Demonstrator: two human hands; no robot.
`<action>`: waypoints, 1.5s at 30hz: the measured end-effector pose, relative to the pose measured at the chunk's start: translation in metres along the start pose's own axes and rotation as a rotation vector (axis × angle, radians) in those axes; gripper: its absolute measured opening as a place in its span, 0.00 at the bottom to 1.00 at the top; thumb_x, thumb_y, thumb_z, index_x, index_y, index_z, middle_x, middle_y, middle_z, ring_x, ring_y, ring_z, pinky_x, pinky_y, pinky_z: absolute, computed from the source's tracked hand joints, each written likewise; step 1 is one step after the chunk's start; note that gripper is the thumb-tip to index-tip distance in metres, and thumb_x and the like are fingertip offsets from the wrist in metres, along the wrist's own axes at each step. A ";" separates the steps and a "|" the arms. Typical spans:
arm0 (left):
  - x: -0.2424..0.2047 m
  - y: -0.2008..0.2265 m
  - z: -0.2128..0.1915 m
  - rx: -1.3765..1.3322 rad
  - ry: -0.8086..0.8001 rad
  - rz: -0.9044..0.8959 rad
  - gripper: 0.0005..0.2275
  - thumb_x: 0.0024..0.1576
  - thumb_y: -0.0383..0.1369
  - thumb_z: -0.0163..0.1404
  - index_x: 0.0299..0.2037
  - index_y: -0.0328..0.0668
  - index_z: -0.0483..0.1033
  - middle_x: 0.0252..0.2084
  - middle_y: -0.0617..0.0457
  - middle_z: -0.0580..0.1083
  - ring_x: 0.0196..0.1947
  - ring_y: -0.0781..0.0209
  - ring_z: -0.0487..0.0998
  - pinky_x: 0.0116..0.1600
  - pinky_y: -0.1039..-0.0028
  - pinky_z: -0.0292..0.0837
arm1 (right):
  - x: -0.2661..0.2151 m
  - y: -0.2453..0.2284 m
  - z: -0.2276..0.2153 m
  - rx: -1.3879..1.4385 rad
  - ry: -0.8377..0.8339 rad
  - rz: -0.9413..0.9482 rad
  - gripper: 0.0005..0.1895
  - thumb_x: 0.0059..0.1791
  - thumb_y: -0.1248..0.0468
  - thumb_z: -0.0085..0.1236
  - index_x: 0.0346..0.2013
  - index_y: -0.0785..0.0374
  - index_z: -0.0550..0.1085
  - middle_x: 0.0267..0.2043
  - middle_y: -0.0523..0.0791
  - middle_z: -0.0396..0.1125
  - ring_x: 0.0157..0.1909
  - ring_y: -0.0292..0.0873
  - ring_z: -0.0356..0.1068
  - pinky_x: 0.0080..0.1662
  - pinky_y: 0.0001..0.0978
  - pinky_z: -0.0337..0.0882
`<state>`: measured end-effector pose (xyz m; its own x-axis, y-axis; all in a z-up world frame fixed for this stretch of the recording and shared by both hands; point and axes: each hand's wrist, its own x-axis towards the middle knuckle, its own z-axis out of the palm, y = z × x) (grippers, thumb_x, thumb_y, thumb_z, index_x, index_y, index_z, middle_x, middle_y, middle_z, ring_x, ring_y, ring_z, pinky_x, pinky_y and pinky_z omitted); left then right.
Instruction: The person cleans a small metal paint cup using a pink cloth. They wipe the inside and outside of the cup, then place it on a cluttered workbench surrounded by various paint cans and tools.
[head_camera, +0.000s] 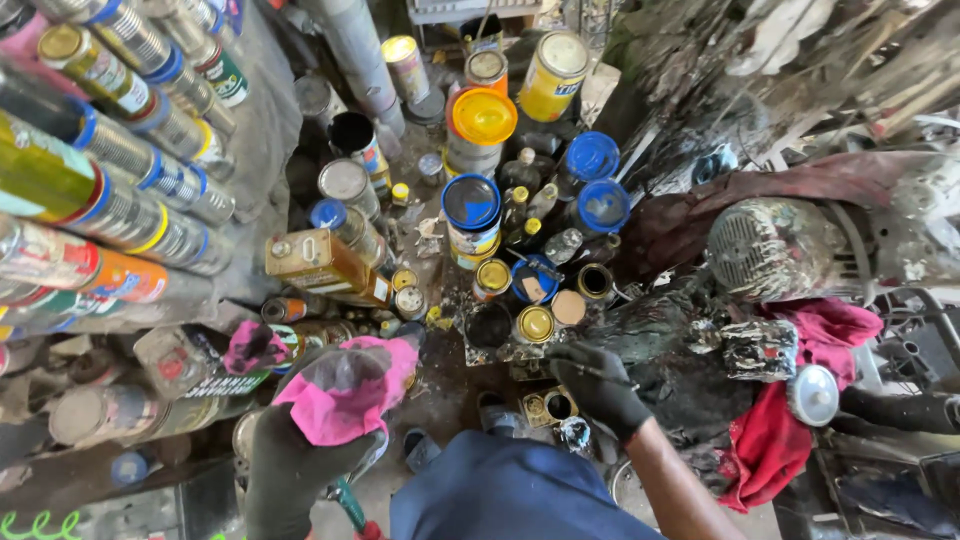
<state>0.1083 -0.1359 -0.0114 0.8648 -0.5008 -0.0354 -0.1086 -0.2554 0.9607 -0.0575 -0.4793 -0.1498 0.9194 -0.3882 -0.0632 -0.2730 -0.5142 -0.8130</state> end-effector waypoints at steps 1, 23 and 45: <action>0.002 0.001 0.002 0.000 -0.005 0.008 0.30 0.36 0.26 0.67 0.54 0.37 0.78 0.46 0.53 0.82 0.45 0.65 0.82 0.52 0.71 0.77 | -0.001 -0.005 -0.002 0.000 0.009 0.000 0.10 0.49 0.65 0.61 0.43 0.63 0.81 0.40 0.47 0.77 0.39 0.37 0.77 0.39 0.29 0.75; 0.007 0.002 0.010 -0.086 -0.029 0.049 0.28 0.36 0.24 0.65 0.52 0.33 0.78 0.51 0.50 0.80 0.50 0.62 0.80 0.57 0.69 0.75 | 0.024 0.056 -0.128 0.020 0.510 0.201 0.11 0.54 0.61 0.56 0.46 0.65 0.78 0.37 0.51 0.75 0.37 0.47 0.76 0.40 0.36 0.74; -0.011 -0.017 -0.010 0.045 0.106 0.019 0.31 0.36 0.23 0.67 0.55 0.35 0.77 0.51 0.53 0.80 0.50 0.64 0.80 0.56 0.70 0.76 | 0.085 0.010 -0.003 -0.429 0.199 0.227 0.28 0.45 0.42 0.61 0.50 0.58 0.75 0.37 0.55 0.74 0.40 0.60 0.76 0.41 0.53 0.74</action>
<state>0.1055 -0.1182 -0.0247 0.9091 -0.4162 0.0142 -0.1452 -0.2846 0.9476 0.0164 -0.5200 -0.1616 0.7631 -0.6429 -0.0654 -0.5892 -0.6506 -0.4791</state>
